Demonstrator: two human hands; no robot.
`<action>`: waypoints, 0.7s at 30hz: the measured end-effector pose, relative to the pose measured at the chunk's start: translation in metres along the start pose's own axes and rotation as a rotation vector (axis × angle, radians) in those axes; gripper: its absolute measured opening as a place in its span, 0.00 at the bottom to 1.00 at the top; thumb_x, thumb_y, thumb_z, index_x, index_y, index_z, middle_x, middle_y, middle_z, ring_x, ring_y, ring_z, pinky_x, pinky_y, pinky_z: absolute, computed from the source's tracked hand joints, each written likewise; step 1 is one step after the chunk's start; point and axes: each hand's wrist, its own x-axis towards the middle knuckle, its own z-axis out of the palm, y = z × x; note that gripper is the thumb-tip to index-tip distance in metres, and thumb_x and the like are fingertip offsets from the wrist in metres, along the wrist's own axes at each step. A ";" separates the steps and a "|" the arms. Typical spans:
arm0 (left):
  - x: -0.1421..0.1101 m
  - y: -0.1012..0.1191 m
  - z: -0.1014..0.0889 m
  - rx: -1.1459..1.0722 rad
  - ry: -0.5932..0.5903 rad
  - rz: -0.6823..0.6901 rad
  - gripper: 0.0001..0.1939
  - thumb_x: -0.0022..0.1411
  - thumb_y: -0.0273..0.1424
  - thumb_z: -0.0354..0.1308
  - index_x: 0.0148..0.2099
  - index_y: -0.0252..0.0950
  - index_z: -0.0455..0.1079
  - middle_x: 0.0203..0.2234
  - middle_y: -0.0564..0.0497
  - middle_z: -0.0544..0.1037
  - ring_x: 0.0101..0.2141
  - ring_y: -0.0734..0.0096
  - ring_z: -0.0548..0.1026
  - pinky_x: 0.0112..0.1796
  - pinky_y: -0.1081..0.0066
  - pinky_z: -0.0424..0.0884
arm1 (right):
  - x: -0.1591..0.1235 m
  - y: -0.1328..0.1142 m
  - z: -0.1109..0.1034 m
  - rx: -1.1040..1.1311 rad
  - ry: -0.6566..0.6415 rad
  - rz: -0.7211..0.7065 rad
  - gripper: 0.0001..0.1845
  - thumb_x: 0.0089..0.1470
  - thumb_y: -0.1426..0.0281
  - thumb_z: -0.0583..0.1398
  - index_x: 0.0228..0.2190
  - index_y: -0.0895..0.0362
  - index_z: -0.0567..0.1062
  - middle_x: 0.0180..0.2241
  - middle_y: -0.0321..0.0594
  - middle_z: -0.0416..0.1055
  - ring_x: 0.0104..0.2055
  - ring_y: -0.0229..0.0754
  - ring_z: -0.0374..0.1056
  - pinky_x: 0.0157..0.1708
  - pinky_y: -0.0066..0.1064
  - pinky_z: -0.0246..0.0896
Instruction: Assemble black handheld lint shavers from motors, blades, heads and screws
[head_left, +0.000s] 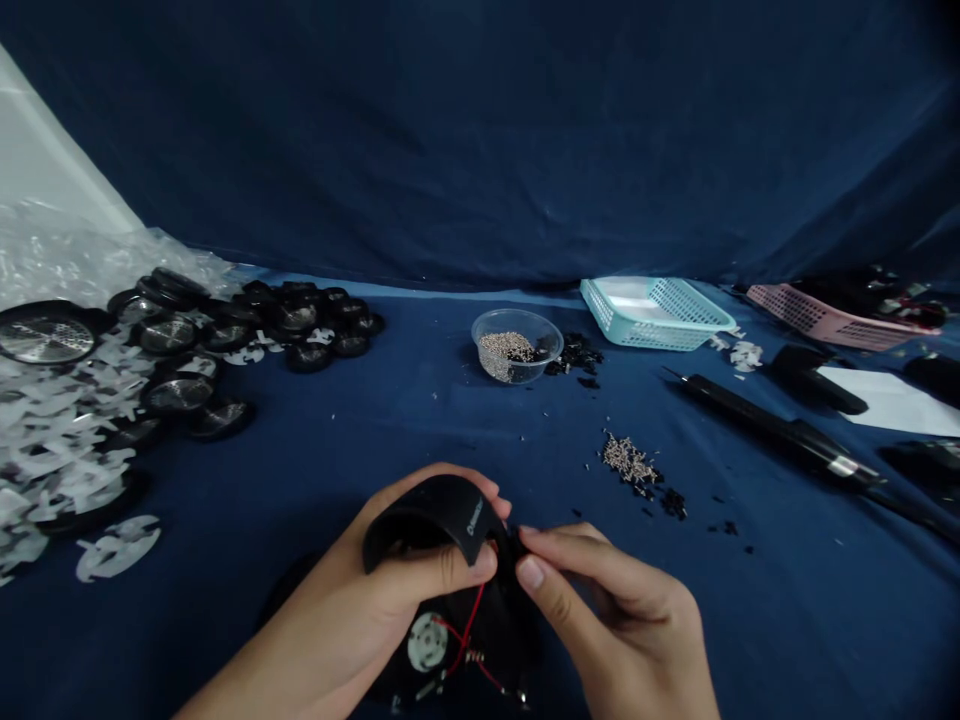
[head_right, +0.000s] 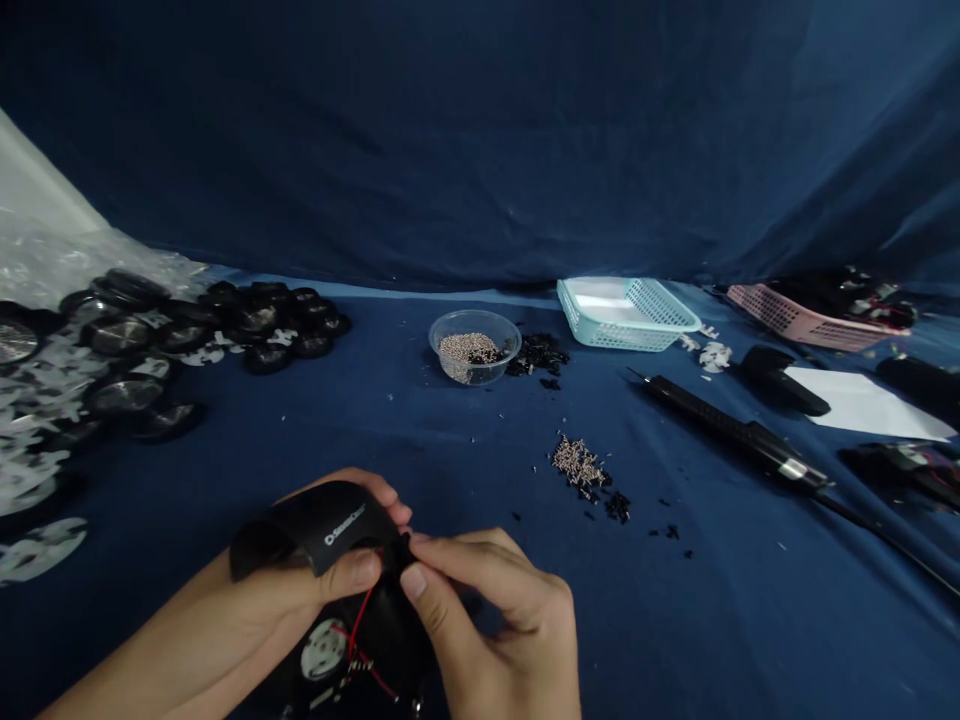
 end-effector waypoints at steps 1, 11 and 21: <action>0.000 0.000 0.000 0.000 0.003 0.001 0.14 0.46 0.25 0.70 0.36 0.41 0.73 0.33 0.54 0.79 0.41 0.63 0.76 0.44 0.67 0.68 | 0.000 0.000 0.000 -0.027 0.013 -0.046 0.14 0.52 0.75 0.64 0.38 0.46 0.81 0.33 0.35 0.79 0.34 0.38 0.75 0.34 0.25 0.73; -0.002 -0.006 0.001 0.079 0.148 0.012 0.20 0.43 0.32 0.73 0.40 0.43 0.72 0.37 0.54 0.79 0.43 0.61 0.75 0.46 0.64 0.68 | 0.006 -0.004 0.004 -0.043 0.028 -0.172 0.17 0.52 0.78 0.63 0.40 0.44 0.80 0.33 0.35 0.79 0.34 0.37 0.72 0.33 0.27 0.71; 0.002 -0.012 -0.003 0.172 0.133 0.043 0.24 0.44 0.34 0.72 0.44 0.43 0.70 0.37 0.54 0.77 0.42 0.63 0.74 0.43 0.65 0.68 | 0.007 0.001 -0.008 -0.017 -0.116 0.063 0.12 0.55 0.73 0.63 0.38 0.43 0.79 0.34 0.34 0.76 0.36 0.36 0.71 0.33 0.26 0.68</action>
